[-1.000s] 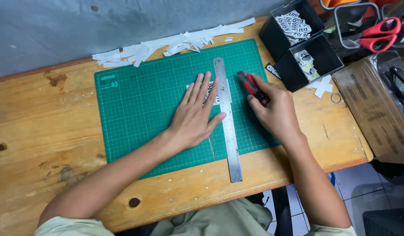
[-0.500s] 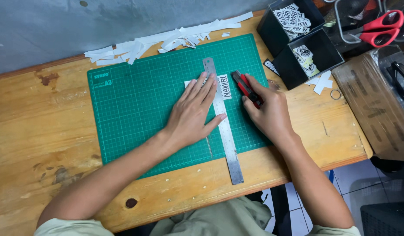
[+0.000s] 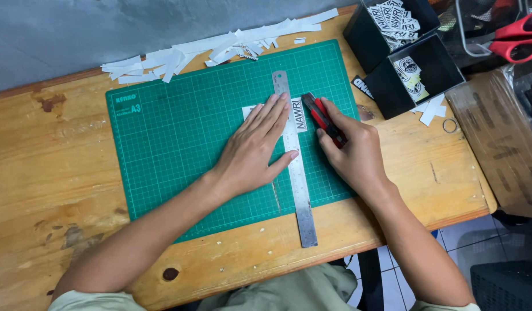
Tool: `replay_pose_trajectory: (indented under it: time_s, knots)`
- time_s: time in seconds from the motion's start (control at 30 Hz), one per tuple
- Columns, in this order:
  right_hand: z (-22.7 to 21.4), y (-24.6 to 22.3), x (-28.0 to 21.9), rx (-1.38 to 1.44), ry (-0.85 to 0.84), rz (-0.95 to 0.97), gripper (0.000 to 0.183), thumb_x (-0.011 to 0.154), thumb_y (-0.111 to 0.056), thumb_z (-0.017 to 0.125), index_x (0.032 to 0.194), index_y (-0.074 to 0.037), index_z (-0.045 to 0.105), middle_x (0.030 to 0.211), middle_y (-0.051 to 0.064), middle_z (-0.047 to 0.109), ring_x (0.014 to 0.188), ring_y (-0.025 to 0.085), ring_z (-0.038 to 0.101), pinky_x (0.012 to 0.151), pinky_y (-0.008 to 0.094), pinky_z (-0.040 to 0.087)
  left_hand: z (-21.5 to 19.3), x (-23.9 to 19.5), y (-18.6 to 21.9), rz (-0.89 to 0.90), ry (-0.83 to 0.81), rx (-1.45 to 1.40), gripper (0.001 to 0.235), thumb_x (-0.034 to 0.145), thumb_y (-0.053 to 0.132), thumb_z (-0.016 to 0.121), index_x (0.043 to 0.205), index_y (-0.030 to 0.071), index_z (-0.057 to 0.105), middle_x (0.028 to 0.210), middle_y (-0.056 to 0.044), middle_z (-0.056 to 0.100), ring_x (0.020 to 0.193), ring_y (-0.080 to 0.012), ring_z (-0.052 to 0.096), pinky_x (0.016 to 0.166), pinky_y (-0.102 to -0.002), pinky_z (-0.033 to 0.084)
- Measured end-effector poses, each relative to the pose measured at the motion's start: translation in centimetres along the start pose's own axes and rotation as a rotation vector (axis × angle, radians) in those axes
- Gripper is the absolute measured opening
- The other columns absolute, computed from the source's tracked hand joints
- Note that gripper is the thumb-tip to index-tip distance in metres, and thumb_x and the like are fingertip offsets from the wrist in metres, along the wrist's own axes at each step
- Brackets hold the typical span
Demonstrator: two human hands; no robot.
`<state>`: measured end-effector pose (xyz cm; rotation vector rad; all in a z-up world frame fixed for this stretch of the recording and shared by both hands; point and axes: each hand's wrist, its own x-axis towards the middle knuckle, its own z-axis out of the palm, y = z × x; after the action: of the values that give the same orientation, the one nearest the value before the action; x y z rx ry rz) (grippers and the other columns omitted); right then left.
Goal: The person uses a metal ruler and a red utility knife to cut a sheet of white paper printed with the word 'NAWRI' on a green cutting mat. They repeatedly align the ruler and slice the paper into strips, occasionally adjusting the ruler's position to continue the cuts.
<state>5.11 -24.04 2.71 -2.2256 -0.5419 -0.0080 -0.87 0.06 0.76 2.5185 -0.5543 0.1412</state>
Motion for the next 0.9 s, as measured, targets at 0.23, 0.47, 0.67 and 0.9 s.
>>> replay_pose_trajectory:
  time_s: [0.23, 0.47, 0.67, 0.9]
  knots:
    - [-0.07, 0.04, -0.20, 0.002, -0.012, 0.014, 0.059, 0.098, -0.003, 0.081, 0.156, -0.005, 0.074, 0.121, 0.031, 0.083, 0.114, 0.055, 0.078, 0.084, 0.054, 0.064, -0.38, 0.02, 0.09, 0.000, -0.027, -0.031, 0.087, 0.114, 0.043, 0.068, 0.173, -0.013, 0.038, 0.185, -0.032, 0.030, 0.174, -0.0430, 0.028, 0.143, -0.055, 0.019]
    - [-0.08, 0.12, -0.10, -0.026, -0.023, -0.006, 0.058, 0.098, -0.003, 0.081, 0.155, -0.003, 0.075, 0.119, 0.029, 0.084, 0.111, 0.054, 0.079, 0.082, 0.054, 0.064, -0.02, -0.02, -0.08, 0.015, 0.035, -0.016, 0.087, 0.113, 0.045, 0.071, 0.172, -0.013, 0.041, 0.184, -0.033, 0.034, 0.173, -0.0430, 0.032, 0.142, -0.055, 0.023]
    - [-0.15, 0.14, -0.03, -0.015, -0.026, 0.003, 0.057, 0.099, -0.004, 0.081, 0.155, -0.002, 0.075, 0.119, 0.030, 0.084, 0.111, 0.054, 0.079, 0.081, 0.053, 0.064, -0.08, 0.08, 0.00, 0.016, 0.051, -0.011, 0.088, 0.113, 0.045, 0.072, 0.171, -0.013, 0.042, 0.183, -0.033, 0.035, 0.173, -0.0428, 0.033, 0.142, -0.055, 0.023]
    - [-0.14, 0.20, -0.11, -0.019, -0.036, -0.003, 0.057, 0.099, -0.003, 0.080, 0.156, -0.001, 0.074, 0.119, 0.031, 0.083, 0.110, 0.056, 0.079, 0.078, 0.053, 0.064, 0.09, 0.04, -0.04, 0.013, 0.063, -0.008, 0.088, 0.113, 0.046, 0.073, 0.171, -0.013, 0.043, 0.183, -0.032, 0.035, 0.173, -0.0424, 0.033, 0.142, -0.055, 0.024]
